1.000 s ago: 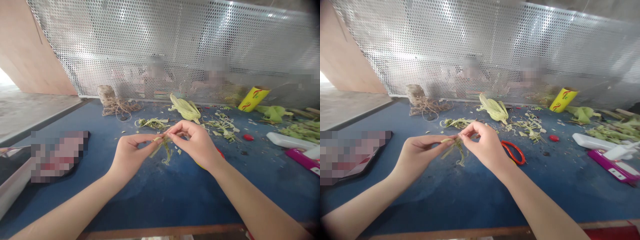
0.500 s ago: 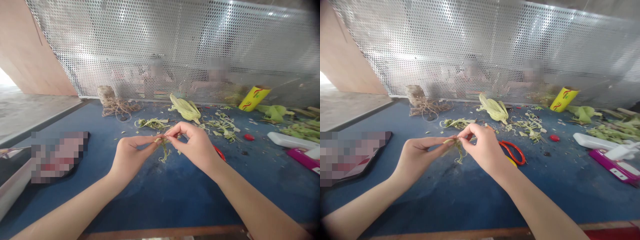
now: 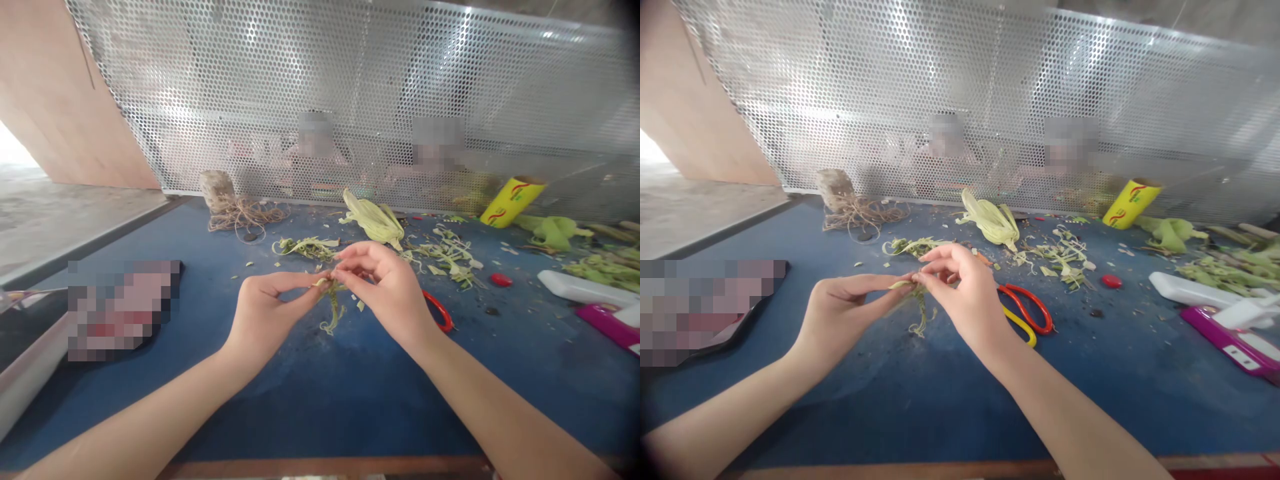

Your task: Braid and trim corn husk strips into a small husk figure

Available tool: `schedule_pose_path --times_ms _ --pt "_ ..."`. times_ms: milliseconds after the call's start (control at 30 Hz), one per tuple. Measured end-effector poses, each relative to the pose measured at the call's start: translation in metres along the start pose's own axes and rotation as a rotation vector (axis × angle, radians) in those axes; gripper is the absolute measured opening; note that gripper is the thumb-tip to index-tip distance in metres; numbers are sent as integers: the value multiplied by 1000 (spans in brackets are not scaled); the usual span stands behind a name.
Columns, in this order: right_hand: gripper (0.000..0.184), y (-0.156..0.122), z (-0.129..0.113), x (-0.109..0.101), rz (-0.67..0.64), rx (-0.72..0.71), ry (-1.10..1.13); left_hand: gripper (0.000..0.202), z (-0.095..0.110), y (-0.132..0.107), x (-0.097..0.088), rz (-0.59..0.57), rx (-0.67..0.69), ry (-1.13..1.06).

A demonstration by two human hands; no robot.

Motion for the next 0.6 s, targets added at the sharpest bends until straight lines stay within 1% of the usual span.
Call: schedule_pose_path --times_ms 67,167,200,300,400,467,600 --pt "13 -1 -2 -3 46 -19 -16 8 0 -1 1 -7 -1 -12" --pt "2 -3 -11 -7 92 -128 -108 10 -4 -1 4 -33 -58 -44" --pt "3 -4 -14 -7 97 -162 -131 11 -6 0 4 -39 -84 -55" --pt "9 -4 -20 -5 44 -229 -131 13 -10 1 3 -36 -141 -89" --pt "15 -5 -24 -1 -18 -289 -129 14 -12 3 1 -24 -158 -106" --pt "17 -6 -27 -1 2 -335 -144 14 -12 3 1 -26 -152 -108" --pt "9 -9 -37 -4 64 -427 -149 13 -13 2 2 -51 -151 -100"
Point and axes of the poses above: each hand's wrist, its own y-axis towards the middle knuckle, its own x-axis out of the palm, z = x × y, the point moved 8 cm from there along y, towards the middle knuckle, and after that the axes turned 9 degrees about z, right-handed, at the moved point
